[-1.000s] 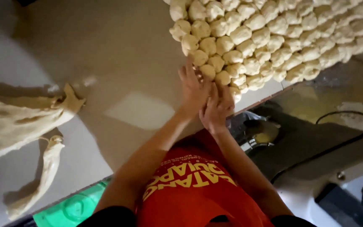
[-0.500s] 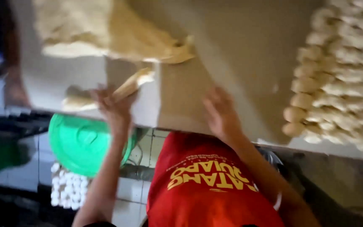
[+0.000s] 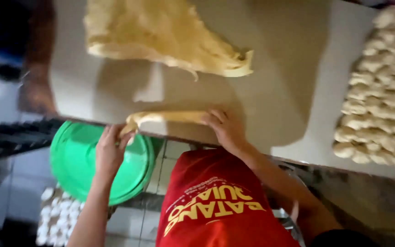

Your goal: Cutting dough into strips and pinching off small pieces to form uniform dough balls on a workbench.

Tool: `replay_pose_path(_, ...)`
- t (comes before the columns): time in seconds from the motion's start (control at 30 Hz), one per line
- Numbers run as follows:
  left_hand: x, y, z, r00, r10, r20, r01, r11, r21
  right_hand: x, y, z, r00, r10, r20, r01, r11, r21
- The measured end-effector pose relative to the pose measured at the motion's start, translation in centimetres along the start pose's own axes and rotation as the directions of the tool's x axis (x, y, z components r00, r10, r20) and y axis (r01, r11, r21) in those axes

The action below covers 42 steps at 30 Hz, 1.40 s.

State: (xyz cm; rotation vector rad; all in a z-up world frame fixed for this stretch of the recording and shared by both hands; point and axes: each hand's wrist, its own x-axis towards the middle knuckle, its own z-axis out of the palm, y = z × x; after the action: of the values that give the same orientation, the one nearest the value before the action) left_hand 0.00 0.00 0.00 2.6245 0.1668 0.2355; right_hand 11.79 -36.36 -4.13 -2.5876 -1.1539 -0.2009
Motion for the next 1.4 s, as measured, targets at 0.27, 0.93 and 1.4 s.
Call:
replay_pose_path(0.27,9.0,13.9,-6.5,0.701,0.095,0.706,0.375,0.793,-0.479,-17.4,17.9,-8.9,0.687,0.712,0.148,-0.494,0.308,0.813)
replay_pose_path(0.93,12.6,41.4,19.9,0.654,0.29,0.699,0.234,0.801,-0.551,-13.4,19.6,-20.3,0.889,0.456,-0.042,-0.282,0.618,0.734)
replay_pose_path(1.4,14.8,45.3,25.1,0.794,0.064,0.605,0.412,0.676,-0.611,-8.5,21.9,-17.7,0.78,0.527,-0.338,-0.247,0.755,0.607)
